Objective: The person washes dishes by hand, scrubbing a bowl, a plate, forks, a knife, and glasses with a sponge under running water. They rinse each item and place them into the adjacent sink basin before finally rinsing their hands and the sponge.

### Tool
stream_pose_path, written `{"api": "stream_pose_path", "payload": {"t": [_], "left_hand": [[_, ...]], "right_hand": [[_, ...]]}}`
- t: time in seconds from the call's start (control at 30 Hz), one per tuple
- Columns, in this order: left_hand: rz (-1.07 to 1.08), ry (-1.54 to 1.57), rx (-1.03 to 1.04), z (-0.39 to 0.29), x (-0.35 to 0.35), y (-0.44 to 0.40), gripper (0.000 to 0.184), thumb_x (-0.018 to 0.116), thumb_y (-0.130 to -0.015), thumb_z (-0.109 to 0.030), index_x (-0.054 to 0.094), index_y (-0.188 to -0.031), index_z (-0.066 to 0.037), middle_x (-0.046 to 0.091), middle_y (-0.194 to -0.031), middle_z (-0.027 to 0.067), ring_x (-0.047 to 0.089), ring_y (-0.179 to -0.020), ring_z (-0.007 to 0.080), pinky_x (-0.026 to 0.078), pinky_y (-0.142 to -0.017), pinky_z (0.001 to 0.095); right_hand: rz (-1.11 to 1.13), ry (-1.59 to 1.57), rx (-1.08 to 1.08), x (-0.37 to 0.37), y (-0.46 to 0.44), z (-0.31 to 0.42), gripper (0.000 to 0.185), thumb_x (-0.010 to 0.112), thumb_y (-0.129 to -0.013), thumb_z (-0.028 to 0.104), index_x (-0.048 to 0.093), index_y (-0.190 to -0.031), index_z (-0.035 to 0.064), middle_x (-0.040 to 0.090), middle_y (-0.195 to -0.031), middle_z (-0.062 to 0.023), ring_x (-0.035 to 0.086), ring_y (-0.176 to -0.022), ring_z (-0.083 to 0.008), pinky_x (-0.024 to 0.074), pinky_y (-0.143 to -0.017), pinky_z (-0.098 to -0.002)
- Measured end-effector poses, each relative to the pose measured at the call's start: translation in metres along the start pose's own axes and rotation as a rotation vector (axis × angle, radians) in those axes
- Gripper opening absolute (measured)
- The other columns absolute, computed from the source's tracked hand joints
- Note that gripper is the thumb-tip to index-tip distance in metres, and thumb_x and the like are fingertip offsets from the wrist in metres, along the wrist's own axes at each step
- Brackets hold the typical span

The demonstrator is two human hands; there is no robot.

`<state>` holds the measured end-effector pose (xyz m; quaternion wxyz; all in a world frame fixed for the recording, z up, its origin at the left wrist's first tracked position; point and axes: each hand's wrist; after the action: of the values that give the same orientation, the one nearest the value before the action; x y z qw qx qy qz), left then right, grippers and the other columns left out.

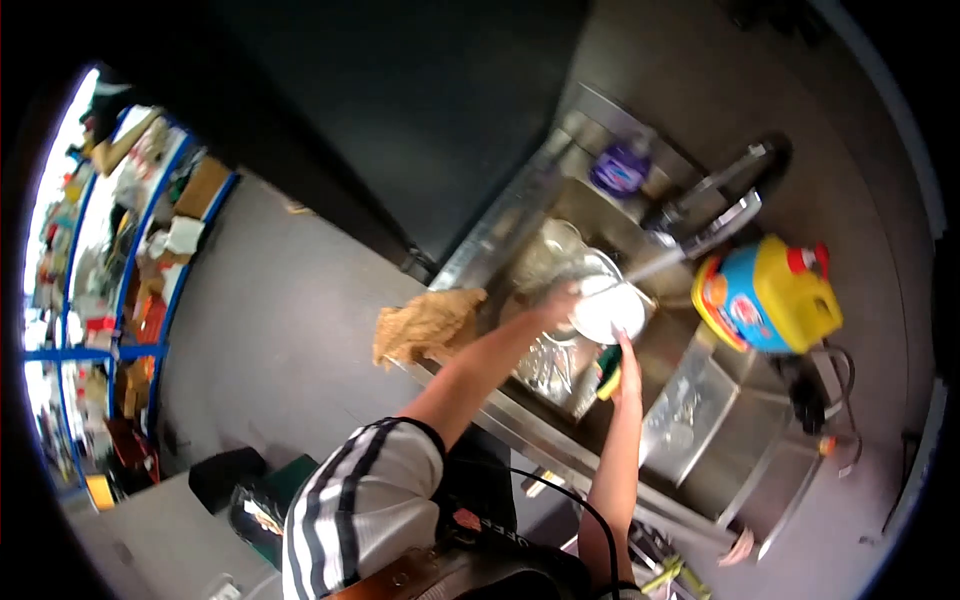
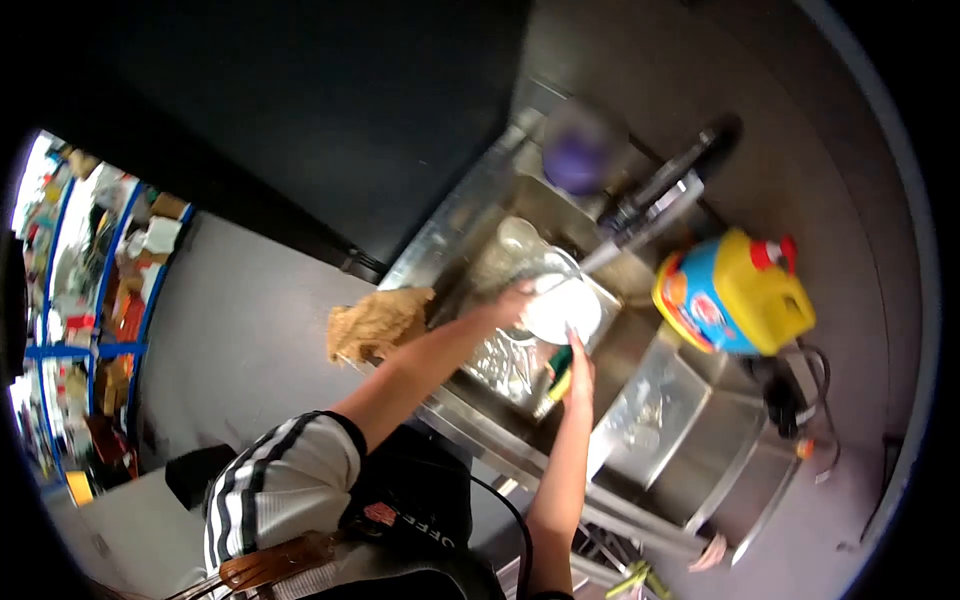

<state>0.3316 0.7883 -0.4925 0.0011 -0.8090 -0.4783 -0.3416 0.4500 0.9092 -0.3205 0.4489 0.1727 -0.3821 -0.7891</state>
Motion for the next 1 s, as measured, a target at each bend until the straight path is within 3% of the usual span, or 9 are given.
{"api": "stream_pose_path", "payload": {"t": [0.23, 0.37, 0.47, 0.57, 0.63, 0.77, 0.83, 0.9, 1.0], "left_hand": [[-0.365, -1.282, -0.217, -0.082, 0.071, 0.012, 0.027, 0.051, -0.075, -0.026, 0.062, -0.09, -0.007, 0.059, -0.097, 0.0161, 0.058, -0.089, 0.0299, 0.046, -0.075, 0.0406], [-0.374, -1.162, 0.068, -0.09, 0.095, 0.015, 0.029, 0.047, -0.078, -0.025, 0.052, -0.098, -0.005, 0.055, -0.098, 0.0202, 0.052, -0.093, 0.0375, 0.044, -0.078, 0.0431], [-0.242, -0.869, -0.2, -0.083, 0.078, -0.011, 0.047, 0.066, -0.069, -0.031, 0.051, -0.105, -0.005, 0.057, -0.098, 0.0144, 0.054, -0.092, 0.0271, 0.044, -0.078, 0.0373], [0.269, 0.431, -0.23, -0.087, 0.089, 0.01, 0.053, 0.067, -0.07, -0.034, 0.051, -0.108, -0.001, 0.058, -0.098, 0.0123, 0.054, -0.092, 0.0226, 0.043, -0.08, 0.0363], [0.288, 0.037, 0.032, -0.099, 0.089, 0.026, 0.051, 0.067, -0.071, -0.032, 0.051, -0.109, -0.001, 0.058, -0.099, 0.0112, 0.054, -0.092, 0.0222, 0.044, -0.081, 0.0362], [0.006, -0.272, -0.143, -0.084, 0.075, 0.008, 0.037, 0.058, -0.079, -0.031, 0.057, -0.1, -0.001, 0.061, -0.084, 0.0053, 0.057, -0.075, 0.0175, 0.046, -0.07, 0.0326], [0.114, 0.229, -0.138, -0.055, 0.061, -0.005, 0.039, 0.058, -0.078, -0.024, 0.052, -0.108, 0.001, 0.059, -0.096, 0.0093, 0.057, -0.082, 0.018, 0.046, -0.075, 0.0338], [0.137, -0.132, -0.04, -0.052, 0.05, -0.008, 0.04, 0.052, -0.084, -0.031, 0.049, -0.11, 0.0, 0.058, -0.098, 0.0102, 0.056, -0.088, 0.0186, 0.046, -0.076, 0.0355], [-0.123, -0.223, -0.348, -0.104, 0.086, 0.021, 0.048, 0.052, -0.082, -0.04, 0.05, -0.109, 0.0, 0.058, -0.098, 0.0098, 0.058, -0.081, 0.0195, 0.05, -0.065, 0.0337]], "right_hand": [[0.1, -0.143, -0.121, -0.002, -0.017, -0.01, 0.027, 0.057, -0.074, 0.021, 0.053, -0.092, 0.0026, 0.058, -0.071, -0.0103, 0.052, -0.05, -0.0186, 0.0432, -0.043, -0.0286], [-0.03, -0.269, -0.246, -0.005, -0.03, -0.027, 0.025, 0.057, -0.072, 0.016, 0.054, -0.088, -0.0025, 0.056, -0.07, -0.0097, 0.054, -0.054, -0.0207, 0.044, -0.046, -0.0314], [0.052, -0.394, -0.175, -0.003, -0.008, -0.008, 0.02, 0.055, -0.075, 0.013, 0.054, -0.089, -0.0007, 0.056, -0.071, -0.0079, 0.054, -0.058, -0.0197, 0.0445, -0.052, -0.0319], [0.133, -0.402, -0.183, -0.004, -0.008, 0.0, 0.019, 0.052, -0.078, 0.015, 0.055, -0.088, -0.0007, 0.057, -0.072, -0.0083, 0.054, -0.057, -0.0194, 0.0437, -0.049, -0.0306], [0.171, -0.402, -0.138, -0.009, -0.017, 0.002, 0.021, 0.051, -0.079, 0.016, 0.055, -0.09, -0.001, 0.057, -0.073, -0.0086, 0.053, -0.055, -0.0188, 0.0435, -0.048, -0.0297], [0.176, -0.402, -0.135, -0.016, -0.004, -0.001, 0.023, 0.057, -0.077, 0.016, 0.055, -0.096, 0.0041, 0.06, -0.079, -0.0047, 0.057, -0.067, -0.015, 0.0455, -0.058, -0.026], [0.136, -0.312, -0.245, -0.02, -0.016, -0.015, 0.019, 0.058, -0.077, 0.016, 0.057, -0.091, 0.0032, 0.06, -0.074, -0.0047, 0.056, -0.06, -0.0144, 0.0447, -0.054, -0.0261], [0.129, -0.279, -0.208, -0.009, 0.0, 0.0, 0.018, 0.057, -0.078, 0.016, 0.056, -0.087, 0.0008, 0.059, -0.072, -0.0066, 0.055, -0.058, -0.0151, 0.0438, -0.051, -0.0264], [0.149, -0.256, -0.178, -0.009, 0.005, 0.008, 0.019, 0.055, -0.078, 0.017, 0.055, -0.084, -0.0017, 0.058, -0.069, -0.0089, 0.055, -0.056, -0.0166, 0.0432, -0.049, -0.0264]]}}
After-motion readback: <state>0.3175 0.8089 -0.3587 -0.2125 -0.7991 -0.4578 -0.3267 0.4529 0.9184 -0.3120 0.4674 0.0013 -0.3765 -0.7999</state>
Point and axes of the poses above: each hand's wrist, its own y-axis away from the middle knuckle, its own x-axis out of the palm, z = x × y
